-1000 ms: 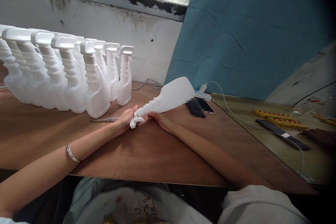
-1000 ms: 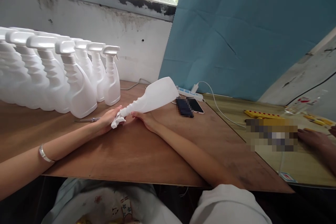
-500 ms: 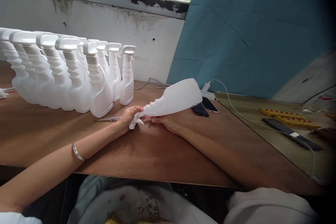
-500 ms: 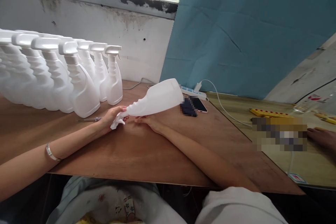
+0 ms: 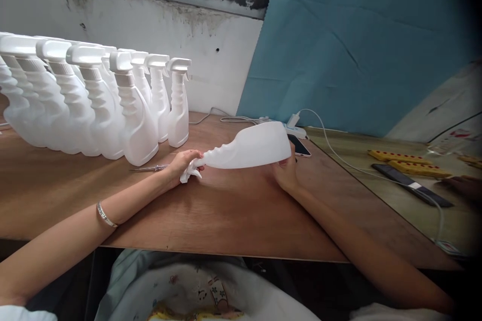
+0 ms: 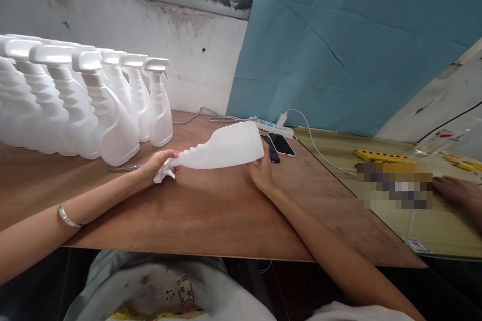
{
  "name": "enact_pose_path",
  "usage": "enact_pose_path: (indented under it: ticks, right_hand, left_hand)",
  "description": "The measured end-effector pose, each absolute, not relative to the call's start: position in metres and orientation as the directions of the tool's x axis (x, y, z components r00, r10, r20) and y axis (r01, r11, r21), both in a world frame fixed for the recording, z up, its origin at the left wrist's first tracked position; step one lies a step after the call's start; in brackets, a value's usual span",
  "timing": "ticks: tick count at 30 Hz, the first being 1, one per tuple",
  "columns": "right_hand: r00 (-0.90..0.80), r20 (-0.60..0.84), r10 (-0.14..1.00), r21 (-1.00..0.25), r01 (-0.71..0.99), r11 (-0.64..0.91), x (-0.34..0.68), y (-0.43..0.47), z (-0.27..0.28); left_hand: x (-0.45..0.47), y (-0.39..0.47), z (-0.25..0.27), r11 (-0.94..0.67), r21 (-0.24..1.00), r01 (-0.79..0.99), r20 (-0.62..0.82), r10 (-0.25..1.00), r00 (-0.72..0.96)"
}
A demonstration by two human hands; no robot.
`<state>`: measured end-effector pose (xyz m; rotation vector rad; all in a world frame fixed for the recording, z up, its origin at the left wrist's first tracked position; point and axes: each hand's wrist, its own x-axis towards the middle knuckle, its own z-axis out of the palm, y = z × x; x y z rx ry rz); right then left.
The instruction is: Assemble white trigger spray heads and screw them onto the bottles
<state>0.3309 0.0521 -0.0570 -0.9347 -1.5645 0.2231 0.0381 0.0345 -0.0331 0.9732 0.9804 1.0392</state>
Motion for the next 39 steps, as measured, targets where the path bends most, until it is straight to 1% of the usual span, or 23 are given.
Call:
enact_pose_path:
  ticks: [3,6,8,12,15,20,25,31,33,36,39]
  right_hand:
    - [0.047,0.761,0.647,-0.592,0.459,0.663,0.337,0.055,-0.051]
    - [0.032,0.801,0.598,-0.536,0.483,0.692,0.337,0.051,-0.042]
    - [0.049,0.796,0.603,-0.559,0.441,0.702,0.334,0.047,-0.036]
    - [0.101,0.745,0.659,-0.655,0.297,0.695,0.328,0.045,-0.034]
    - [0.142,0.711,0.689,-0.700,0.240,0.673,0.329,0.048,-0.036]
    - [0.181,0.688,0.703,-0.723,0.254,0.642,0.337,0.055,-0.039]
    - [0.144,0.669,0.729,-0.739,0.222,0.635,0.342,0.056,-0.037]
    - [0.108,0.665,0.739,-0.729,0.306,0.612,0.341,0.053,-0.039]
    - [0.100,0.648,0.755,-0.745,0.287,0.601,0.341,0.054,-0.042]
    - [0.098,0.603,0.792,-0.790,0.215,0.575,0.341,0.056,-0.045]
    - [0.108,0.594,0.798,-0.799,0.196,0.568,0.339,0.056,-0.044]
  left_hand:
    - [0.037,0.038,-0.033,0.226,0.948,-0.225,-0.174,0.958,0.229]
    - [0.038,0.039,-0.033,0.222,0.954,-0.200,-0.177,0.959,0.220]
    - [0.039,0.039,-0.032,0.218,0.961,-0.169,-0.182,0.962,0.205]
    - [0.039,0.036,-0.032,0.201,0.975,-0.099,-0.182,0.967,0.178]
    - [0.038,0.035,-0.033,0.187,0.980,-0.061,-0.175,0.971,0.166]
    - [0.037,0.036,-0.034,0.190,0.981,-0.045,-0.181,0.971,0.156]
    - [0.038,0.037,-0.033,0.200,0.978,-0.054,-0.189,0.968,0.165]
    - [0.037,0.040,-0.036,0.209,0.974,-0.088,-0.195,0.970,0.146]
    - [0.036,0.042,-0.037,0.211,0.973,-0.097,-0.198,0.971,0.134]
    - [0.036,0.042,-0.038,0.217,0.971,-0.101,-0.204,0.971,0.128]
    - [0.036,0.041,-0.036,0.226,0.969,-0.101,-0.212,0.968,0.131]
